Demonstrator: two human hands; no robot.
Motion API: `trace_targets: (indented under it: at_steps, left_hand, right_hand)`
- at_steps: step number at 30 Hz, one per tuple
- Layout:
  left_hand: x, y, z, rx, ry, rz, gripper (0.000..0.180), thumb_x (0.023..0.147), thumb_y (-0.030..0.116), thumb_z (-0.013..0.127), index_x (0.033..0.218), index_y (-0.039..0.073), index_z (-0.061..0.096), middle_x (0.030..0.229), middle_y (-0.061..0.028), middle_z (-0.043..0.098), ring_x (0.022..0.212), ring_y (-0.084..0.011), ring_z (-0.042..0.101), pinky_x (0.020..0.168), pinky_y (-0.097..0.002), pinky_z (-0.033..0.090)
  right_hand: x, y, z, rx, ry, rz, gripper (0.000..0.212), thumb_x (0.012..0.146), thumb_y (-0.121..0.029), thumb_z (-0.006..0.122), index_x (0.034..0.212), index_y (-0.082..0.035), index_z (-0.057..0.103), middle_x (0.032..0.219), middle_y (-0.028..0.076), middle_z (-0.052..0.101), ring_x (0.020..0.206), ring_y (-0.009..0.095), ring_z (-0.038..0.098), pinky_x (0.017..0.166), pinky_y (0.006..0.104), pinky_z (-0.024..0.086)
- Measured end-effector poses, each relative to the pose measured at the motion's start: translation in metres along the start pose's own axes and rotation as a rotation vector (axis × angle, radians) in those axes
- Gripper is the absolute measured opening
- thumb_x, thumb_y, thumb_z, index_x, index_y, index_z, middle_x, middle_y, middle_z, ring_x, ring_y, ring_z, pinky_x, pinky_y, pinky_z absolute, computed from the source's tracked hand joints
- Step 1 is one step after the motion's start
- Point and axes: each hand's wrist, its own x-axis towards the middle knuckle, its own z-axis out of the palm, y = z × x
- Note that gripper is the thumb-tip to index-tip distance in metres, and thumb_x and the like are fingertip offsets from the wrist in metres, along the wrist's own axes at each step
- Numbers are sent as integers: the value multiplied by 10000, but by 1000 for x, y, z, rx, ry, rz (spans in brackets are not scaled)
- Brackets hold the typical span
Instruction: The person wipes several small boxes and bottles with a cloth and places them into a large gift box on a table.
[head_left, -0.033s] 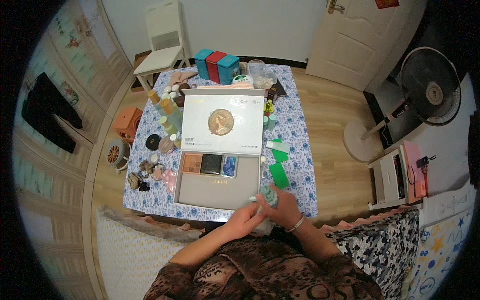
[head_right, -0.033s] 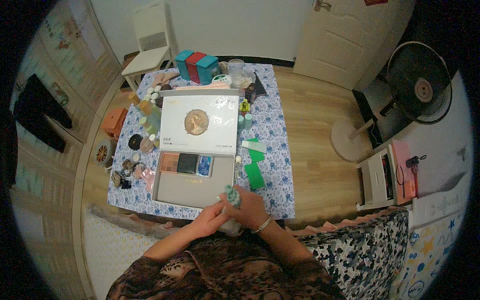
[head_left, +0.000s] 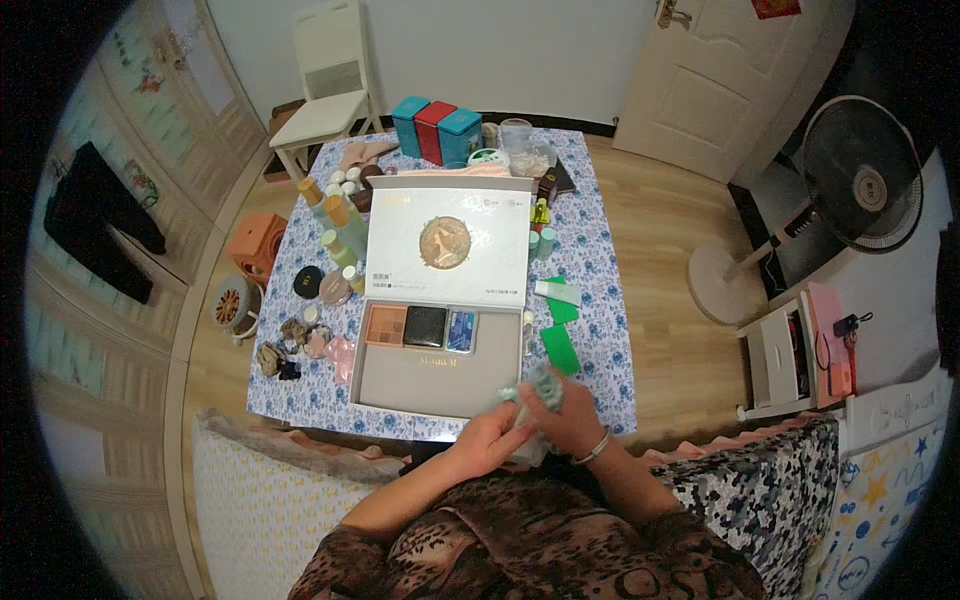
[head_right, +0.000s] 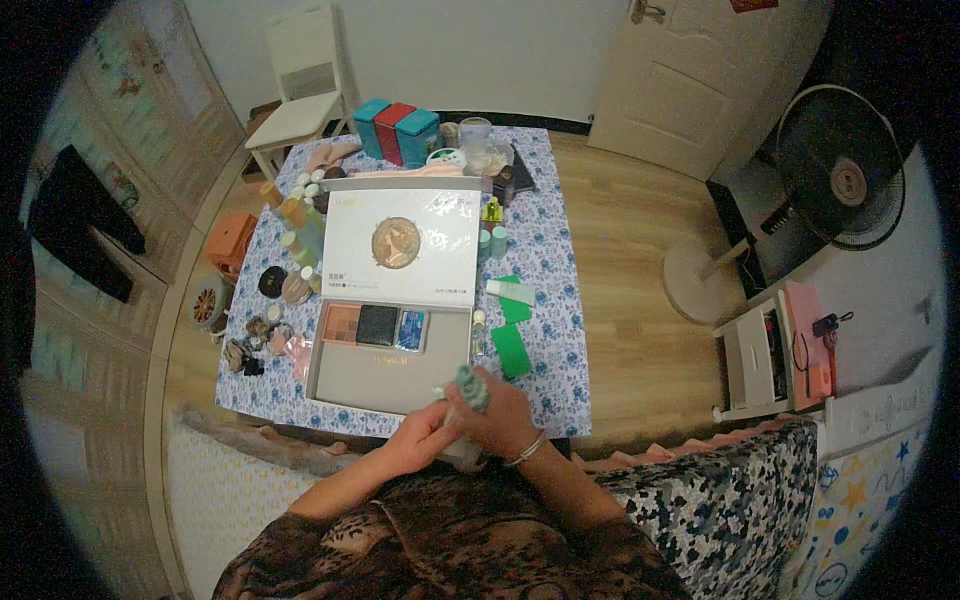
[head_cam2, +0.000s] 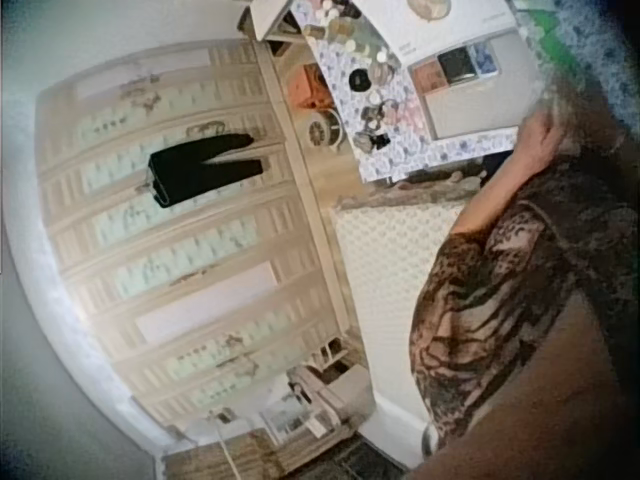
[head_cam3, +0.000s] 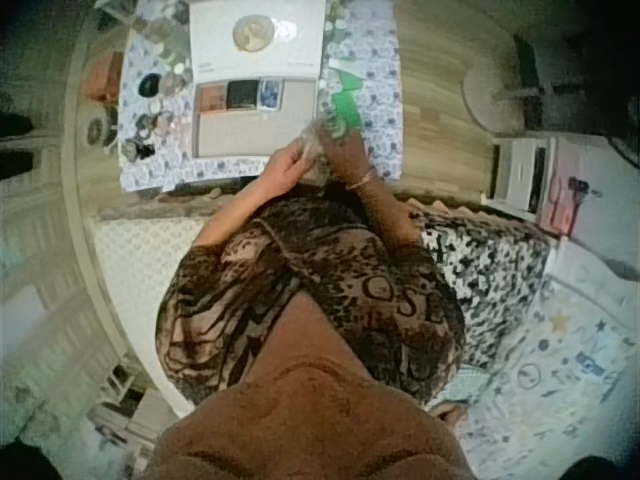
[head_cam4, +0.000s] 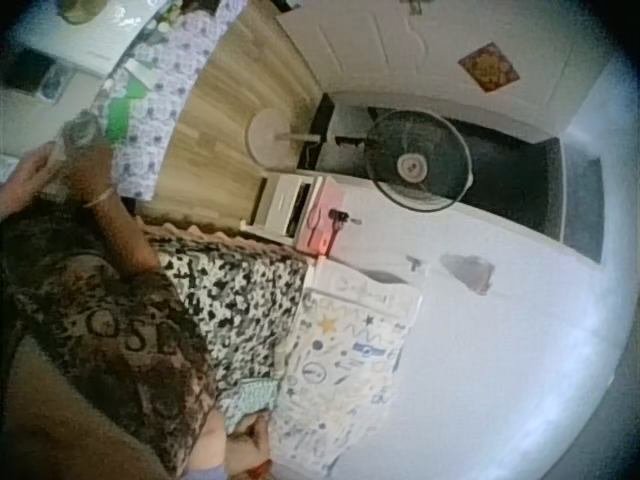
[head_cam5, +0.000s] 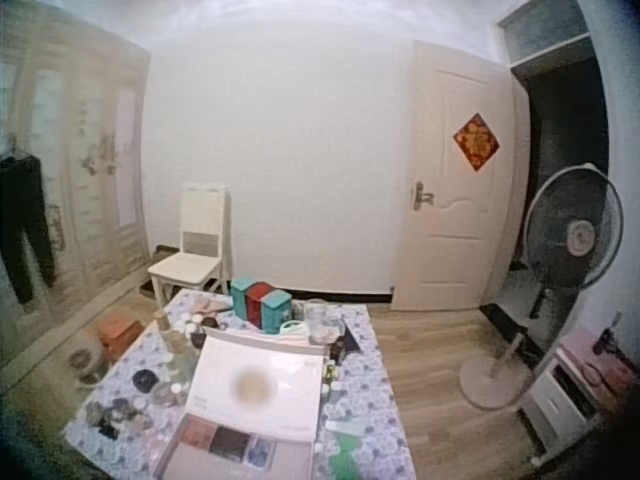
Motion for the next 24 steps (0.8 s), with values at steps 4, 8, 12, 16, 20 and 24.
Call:
trace_targets:
  at_steps: [4,8,12,16,20,24]
  left_hand:
    - [-8,-1,4,-27,322,-6,281,825,282,493,924,24,443,668,-144,532,595,-265,532,516,-327,403]
    - [-6,-5,13,5,510,134,317,796,280,539,962,36,424,608,-125,529,555,-272,542,494,-330,414]
    - [-14,4,4,56,438,98,358,754,265,601,971,41,425,547,-85,511,481,-254,525,457,-315,412]
    - [-17,10,-10,195,363,145,356,724,239,639,948,42,445,536,-68,512,469,-223,526,448,-288,411]
    - [-19,4,-4,49,509,174,315,739,227,631,922,41,456,569,-72,511,469,-178,511,452,-268,405]
    - [-24,9,4,-331,386,-24,277,765,230,607,883,39,445,605,-72,505,489,-134,487,465,-253,394]
  right_hand:
    - [2,4,4,681,71,107,340,793,-275,576,1009,-19,515,783,54,567,740,133,518,659,277,434]
    - [-8,-2,23,412,110,-118,364,771,-245,608,1039,-35,479,857,89,577,784,162,551,676,290,443]
    - [-12,2,12,286,45,-217,402,769,-290,613,1047,-32,479,911,89,567,819,162,548,686,288,443]
    - [-13,6,9,233,28,-358,422,783,-316,594,1050,-12,477,941,63,552,850,127,520,707,263,430]
    - [-11,1,17,553,159,-331,424,757,-358,616,1022,-49,498,873,54,568,748,159,547,684,287,445]
    - [-12,5,13,484,102,-112,406,765,-383,598,987,-54,513,826,42,570,738,150,546,669,298,442]
